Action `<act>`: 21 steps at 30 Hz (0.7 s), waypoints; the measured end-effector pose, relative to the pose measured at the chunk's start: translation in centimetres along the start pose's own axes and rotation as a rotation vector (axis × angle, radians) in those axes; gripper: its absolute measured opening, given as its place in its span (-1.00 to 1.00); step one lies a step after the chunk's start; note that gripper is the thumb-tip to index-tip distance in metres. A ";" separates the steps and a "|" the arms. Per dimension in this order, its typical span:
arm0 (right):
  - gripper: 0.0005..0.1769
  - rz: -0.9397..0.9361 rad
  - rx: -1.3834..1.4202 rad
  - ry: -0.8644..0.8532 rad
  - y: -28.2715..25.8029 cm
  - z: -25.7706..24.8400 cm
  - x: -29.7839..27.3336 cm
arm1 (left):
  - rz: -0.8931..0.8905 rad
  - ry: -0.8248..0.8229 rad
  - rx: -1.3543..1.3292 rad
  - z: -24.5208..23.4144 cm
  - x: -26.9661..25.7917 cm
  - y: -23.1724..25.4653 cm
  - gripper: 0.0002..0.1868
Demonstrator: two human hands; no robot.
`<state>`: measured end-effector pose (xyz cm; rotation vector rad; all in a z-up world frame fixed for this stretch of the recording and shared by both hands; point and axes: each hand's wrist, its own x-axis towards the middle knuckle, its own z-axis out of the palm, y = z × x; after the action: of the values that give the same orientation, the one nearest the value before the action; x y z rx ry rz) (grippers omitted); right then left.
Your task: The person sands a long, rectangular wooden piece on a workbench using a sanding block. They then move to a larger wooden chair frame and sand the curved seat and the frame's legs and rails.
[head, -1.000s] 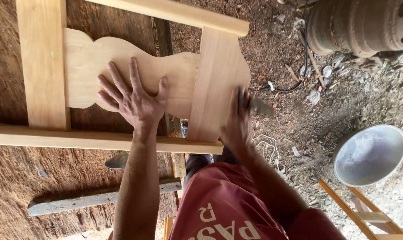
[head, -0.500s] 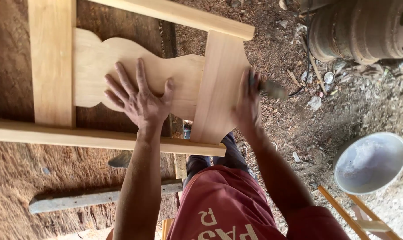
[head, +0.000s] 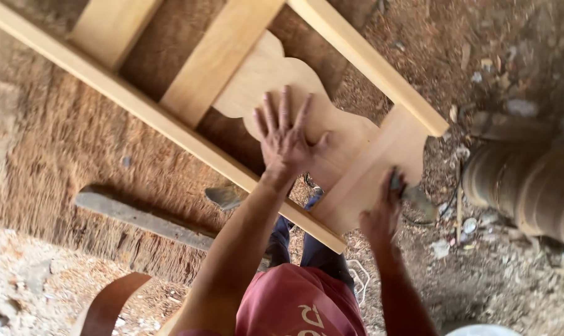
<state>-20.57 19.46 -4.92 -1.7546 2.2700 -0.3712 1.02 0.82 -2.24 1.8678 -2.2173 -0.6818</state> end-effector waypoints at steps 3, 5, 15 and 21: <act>0.24 0.086 -0.031 -0.149 -0.3 -2.6 7.1 | -0.008 -0.086 0.037 -0.1 0.6 -0.3 0.01; 0.18 0.076 -0.021 -0.184 -1.3 -4.5 8.2 | -0.027 -0.104 0.045 -0.3 0.2 -0.2 0.00; 0.03 -0.698 0.356 -0.181 -8.6 -3.1 19.0 | -0.069 -0.057 0.081 0.8 0.3 -0.1 0.03; 0.04 -1.252 0.364 -0.409 -15.4 1.9 26.7 | -0.558 0.510 0.176 3.0 -3.9 2.2 -0.29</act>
<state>-12.48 -10.24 -2.42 -2.4791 0.5676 -0.5060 -1.41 5.56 -3.29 2.4330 -1.4883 -0.0413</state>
